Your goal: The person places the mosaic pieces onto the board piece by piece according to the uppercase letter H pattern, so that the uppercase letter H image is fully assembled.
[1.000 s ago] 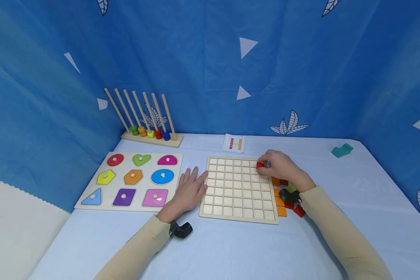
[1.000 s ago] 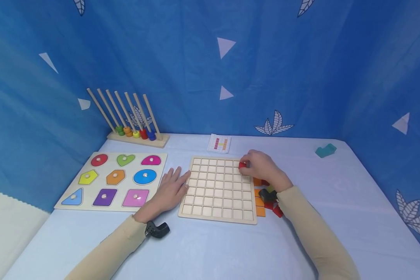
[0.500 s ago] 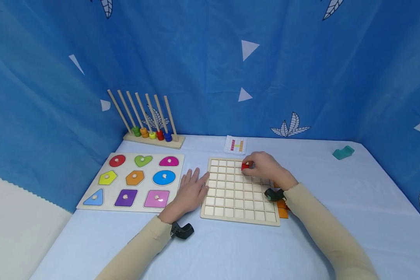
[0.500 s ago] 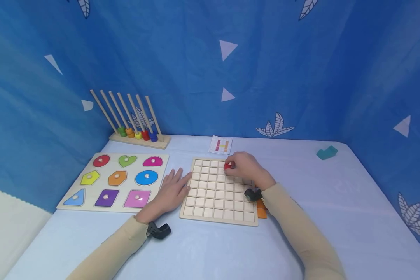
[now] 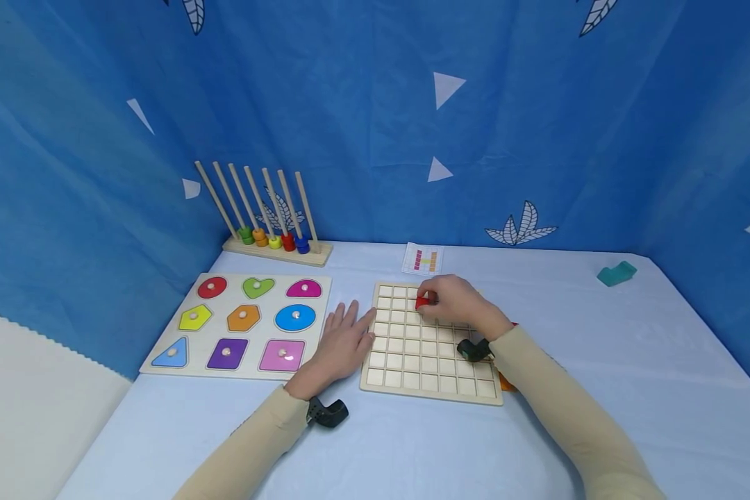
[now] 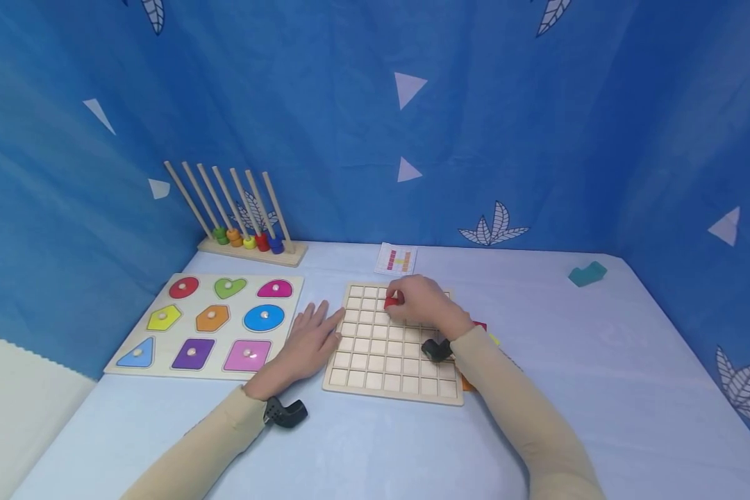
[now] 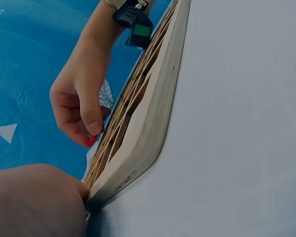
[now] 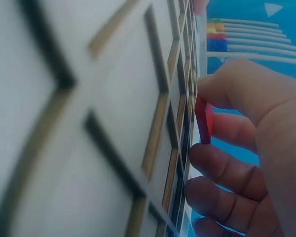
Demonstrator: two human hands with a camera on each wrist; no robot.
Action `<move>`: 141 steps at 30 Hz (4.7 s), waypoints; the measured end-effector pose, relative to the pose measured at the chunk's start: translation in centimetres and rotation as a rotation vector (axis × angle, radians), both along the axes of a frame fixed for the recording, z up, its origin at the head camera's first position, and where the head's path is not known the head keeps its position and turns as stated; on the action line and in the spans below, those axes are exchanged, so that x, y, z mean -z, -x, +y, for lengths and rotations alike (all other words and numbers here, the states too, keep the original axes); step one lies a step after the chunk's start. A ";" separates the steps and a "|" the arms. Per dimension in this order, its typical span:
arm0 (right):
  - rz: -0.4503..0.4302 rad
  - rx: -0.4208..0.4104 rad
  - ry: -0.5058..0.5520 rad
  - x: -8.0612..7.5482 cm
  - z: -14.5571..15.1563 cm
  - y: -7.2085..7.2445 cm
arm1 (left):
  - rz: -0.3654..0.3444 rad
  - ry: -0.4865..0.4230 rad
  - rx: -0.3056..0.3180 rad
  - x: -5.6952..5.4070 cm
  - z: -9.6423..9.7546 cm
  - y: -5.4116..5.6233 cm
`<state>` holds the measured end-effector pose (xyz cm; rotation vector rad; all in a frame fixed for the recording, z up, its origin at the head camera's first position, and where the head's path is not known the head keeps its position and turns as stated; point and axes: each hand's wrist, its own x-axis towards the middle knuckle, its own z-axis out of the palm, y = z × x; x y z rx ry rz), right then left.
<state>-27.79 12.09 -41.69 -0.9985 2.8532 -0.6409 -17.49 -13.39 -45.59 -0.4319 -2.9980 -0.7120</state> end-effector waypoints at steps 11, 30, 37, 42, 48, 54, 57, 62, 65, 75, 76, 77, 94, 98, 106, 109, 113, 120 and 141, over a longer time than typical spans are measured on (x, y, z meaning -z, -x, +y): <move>0.013 -0.021 -0.026 -0.2 -0.7 0.2 | -0.008 0.000 -0.004 0.0 0.0 -0.1; -0.014 -0.032 -0.054 -0.4 -1.9 0.5 | -0.018 0.010 -0.006 0.0 0.0 0.0; -0.052 -0.026 -0.029 -0.3 -1.7 0.5 | -0.012 0.007 -0.007 -0.1 0.0 0.0; -0.045 -0.025 -0.022 -0.3 -1.7 0.4 | -0.011 0.005 -0.005 -0.1 0.0 0.0; -0.033 -0.024 -0.006 -0.1 -1.6 0.5 | -0.013 0.006 -0.006 -0.1 0.0 0.1; -0.039 -0.015 0.002 0.1 -1.6 0.6 | -0.015 0.015 -0.009 0.0 0.1 0.2; -0.044 -0.014 0.006 0.2 -1.6 0.6 | -0.014 0.015 -0.010 0.1 0.1 0.1; -0.042 -0.017 0.017 0.3 -1.4 0.6 | -0.011 0.010 -0.006 0.0 0.2 0.0; -0.045 -0.018 0.007 0.1 -1.3 0.4 | -0.011 0.008 -0.004 -0.1 0.2 0.0; -0.073 0.030 -0.049 -2.2 1.9 -0.6 | -0.001 0.017 -0.008 0.0 0.0 0.0; -0.074 0.042 -0.048 -2.3 2.5 -0.7 | 0.000 0.016 -0.007 0.1 0.0 0.1; -0.076 0.054 -0.042 -2.4 3.2 -0.8 | 0.000 0.014 -0.006 0.1 0.0 0.1; -0.082 0.227 -0.007 -1.5 12.2 -4.0 | 0.004 0.006 -0.002 0.1 -0.1 0.1; -0.076 0.251 0.012 -1.0 13.0 -4.5 | -0.002 0.003 -0.005 0.2 -0.1 0.1; -0.060 0.286 -0.008 -0.6 14.1 -5.1 | -0.002 0.007 -0.004 0.1 0.0 0.1; -0.070 0.298 -0.005 -0.4 14.2 -5.3 | -0.005 0.006 -0.004 0.1 0.0 0.0; -0.087 0.306 0.011 0.1 14.5 -5.5 | 0.000 0.003 -0.003 0.1 0.0 0.0; -0.091 0.322 0.023 0.6 14.6 -5.6 | 0.012 -0.003 0.001 0.1 0.0 0.1; -0.080 0.384 0.010 1.3 14.4 -5.5 | 0.007 0.002 -0.005 0.0 0.0 0.1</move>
